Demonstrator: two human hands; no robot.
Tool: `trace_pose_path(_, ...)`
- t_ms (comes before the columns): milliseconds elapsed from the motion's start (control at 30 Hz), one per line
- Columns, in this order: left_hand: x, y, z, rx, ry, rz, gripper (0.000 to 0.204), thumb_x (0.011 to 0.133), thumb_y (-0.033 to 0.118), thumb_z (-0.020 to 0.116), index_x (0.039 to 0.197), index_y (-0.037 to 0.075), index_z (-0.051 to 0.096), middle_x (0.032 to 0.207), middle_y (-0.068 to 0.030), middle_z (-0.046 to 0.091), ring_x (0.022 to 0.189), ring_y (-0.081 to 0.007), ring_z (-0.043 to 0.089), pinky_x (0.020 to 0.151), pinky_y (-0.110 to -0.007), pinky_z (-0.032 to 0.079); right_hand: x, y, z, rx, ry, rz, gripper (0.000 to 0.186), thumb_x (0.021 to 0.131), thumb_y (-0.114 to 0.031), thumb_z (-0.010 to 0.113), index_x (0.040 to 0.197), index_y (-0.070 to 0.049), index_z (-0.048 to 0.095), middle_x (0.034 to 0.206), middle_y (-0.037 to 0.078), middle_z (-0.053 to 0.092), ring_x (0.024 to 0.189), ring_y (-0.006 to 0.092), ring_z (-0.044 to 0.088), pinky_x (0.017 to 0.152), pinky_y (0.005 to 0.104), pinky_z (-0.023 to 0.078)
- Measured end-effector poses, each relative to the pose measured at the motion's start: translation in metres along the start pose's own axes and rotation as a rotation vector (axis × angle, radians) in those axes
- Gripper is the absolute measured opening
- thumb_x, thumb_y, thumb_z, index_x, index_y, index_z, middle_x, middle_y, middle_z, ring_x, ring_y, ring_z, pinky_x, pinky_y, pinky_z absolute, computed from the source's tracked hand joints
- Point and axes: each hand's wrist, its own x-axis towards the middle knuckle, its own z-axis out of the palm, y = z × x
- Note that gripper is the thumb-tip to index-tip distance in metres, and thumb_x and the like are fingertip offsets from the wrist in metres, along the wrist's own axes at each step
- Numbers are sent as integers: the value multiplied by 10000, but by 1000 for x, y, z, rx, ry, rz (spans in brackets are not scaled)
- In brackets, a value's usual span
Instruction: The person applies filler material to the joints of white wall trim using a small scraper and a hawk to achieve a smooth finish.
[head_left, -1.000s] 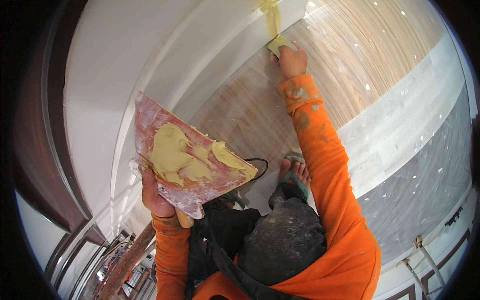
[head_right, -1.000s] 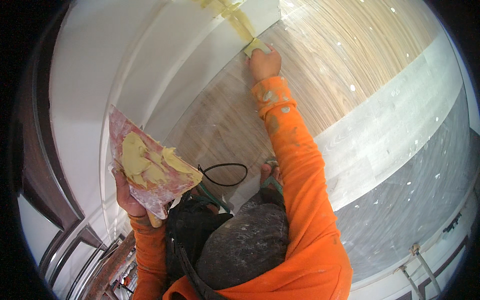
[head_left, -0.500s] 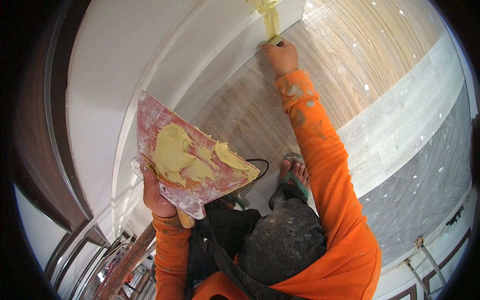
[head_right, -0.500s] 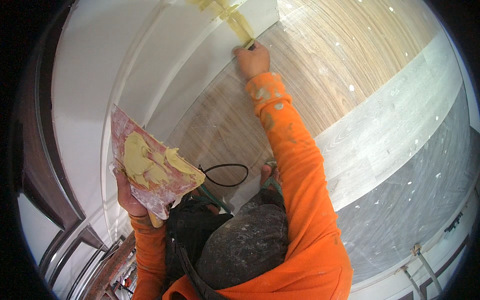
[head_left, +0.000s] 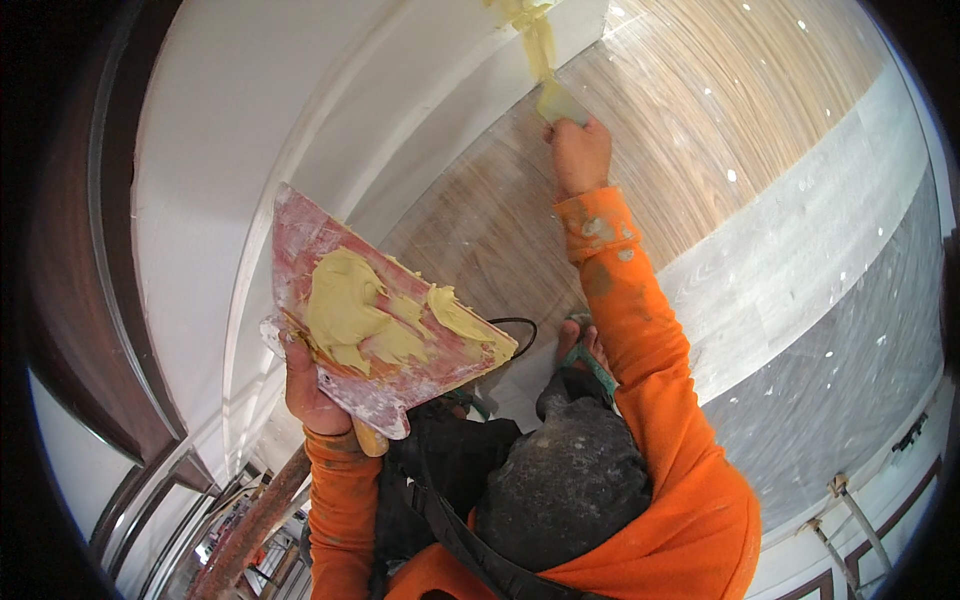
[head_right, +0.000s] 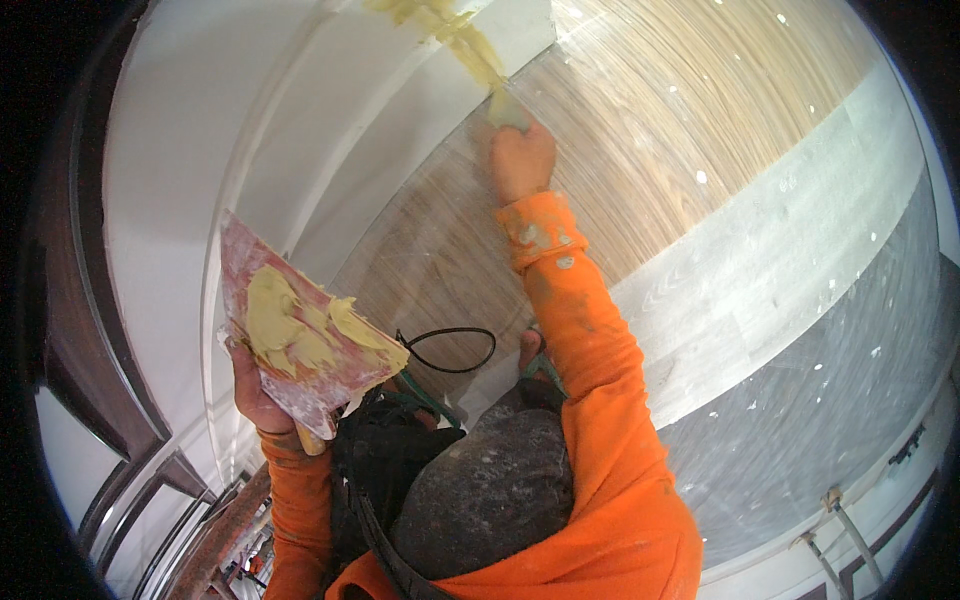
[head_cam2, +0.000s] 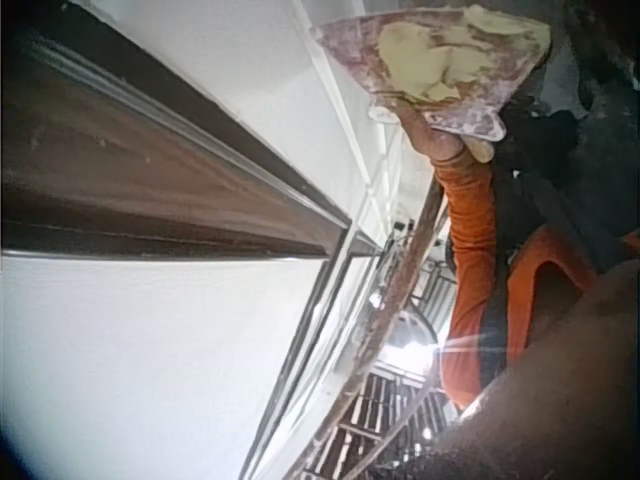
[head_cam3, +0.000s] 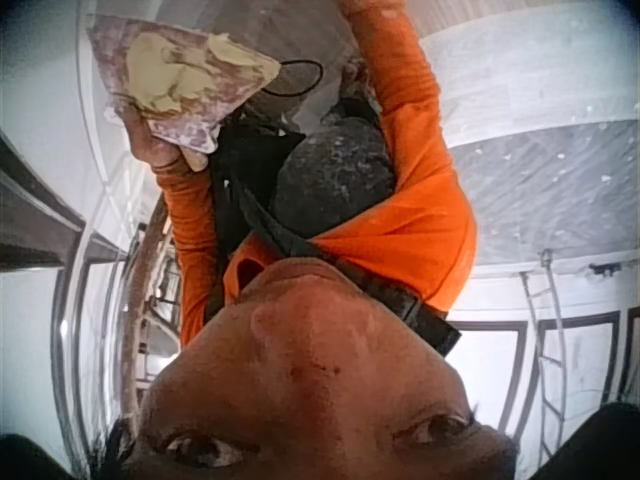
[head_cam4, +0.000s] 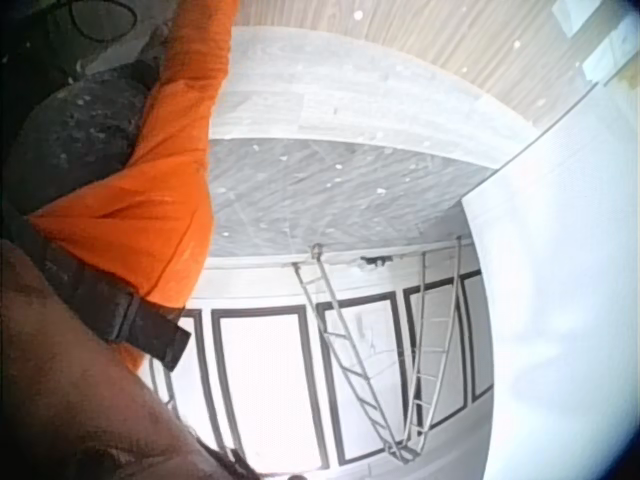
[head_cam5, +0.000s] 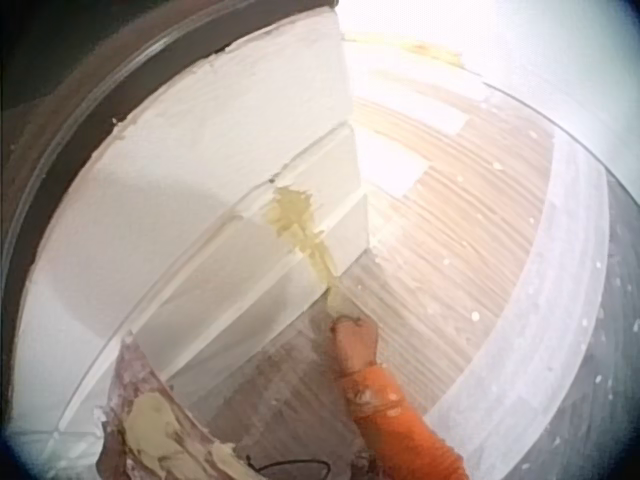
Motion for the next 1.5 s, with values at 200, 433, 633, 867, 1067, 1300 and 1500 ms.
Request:
trace_pose_path(200, 1, -1, 6, -1, 33, -6, 497, 934, 370, 342, 1295, 28, 360, 1262, -136, 462, 1122, -276, 477, 956, -412, 383, 25, 12, -9, 164, 3, 161, 198, 766, -40, 449, 915, 85, 482, 807, 132, 560, 593, 171, 527, 560, 281, 434)
trace_pose_path(433, 0, -1, 4, -7, -3, -5, 504, 937, 370, 333, 1299, 20, 351, 1274, -140, 452, 1136, -279, 468, 961, -416, 380, 31, -7, -6, 249, -25, 209, 178, 789, -42, 450, 919, 79, 461, 833, 157, 566, 650, 185, 551, 560, 285, 439)
trace_pose_path(633, 1, -2, 0, 16, 10, 0, 517, 938, 376, 324, 1310, 17, 335, 1289, -146, 434, 1146, -284, 461, 970, -421, 372, 41, -7, -2, 386, -94, 246, 203, 748, 23, 475, 929, 115, 488, 872, 151, 581, 714, 220, 571, 618, 287, 488)
trace_pose_path(867, 2, -1, -1, 15, -1, -6, 516, 939, 372, 317, 1312, 15, 331, 1294, -149, 428, 1156, -286, 451, 975, -424, 366, 44, 2, 11, 359, -96, 163, 270, 711, 6, 498, 958, 86, 569, 807, 109, 590, 666, 184, 563, 571, 269, 465)
trace_pose_path(1067, 3, -4, 0, 8, 27, -2, 520, 935, 373, 331, 1312, 16, 332, 1294, -148, 429, 1154, -285, 453, 975, -423, 366, 50, 15, 23, 176, -25, 37, 363, 683, -70, 500, 1007, 23, 636, 675, 101, 619, 577, 144, 554, 545, 275, 433)
trace_pose_path(1300, 3, -1, 1, -7, -65, -34, 511, 934, 370, 340, 1307, 21, 341, 1285, -143, 440, 1146, -281, 461, 967, -420, 374, 29, -10, 26, 40, -29, 35, 351, 676, -88, 528, 988, 28, 640, 655, 73, 596, 578, 130, 532, 543, 256, 415)
trace_pose_path(1500, 1, 0, 3, -23, -24, -43, 501, 936, 375, 335, 1301, 32, 352, 1274, -139, 449, 1134, -274, 471, 957, -420, 385, 33, -11, 29, -14, -45, 52, 342, 671, -89, 517, 961, 46, 635, 668, 114, 610, 598, 164, 556, 571, 283, 429)
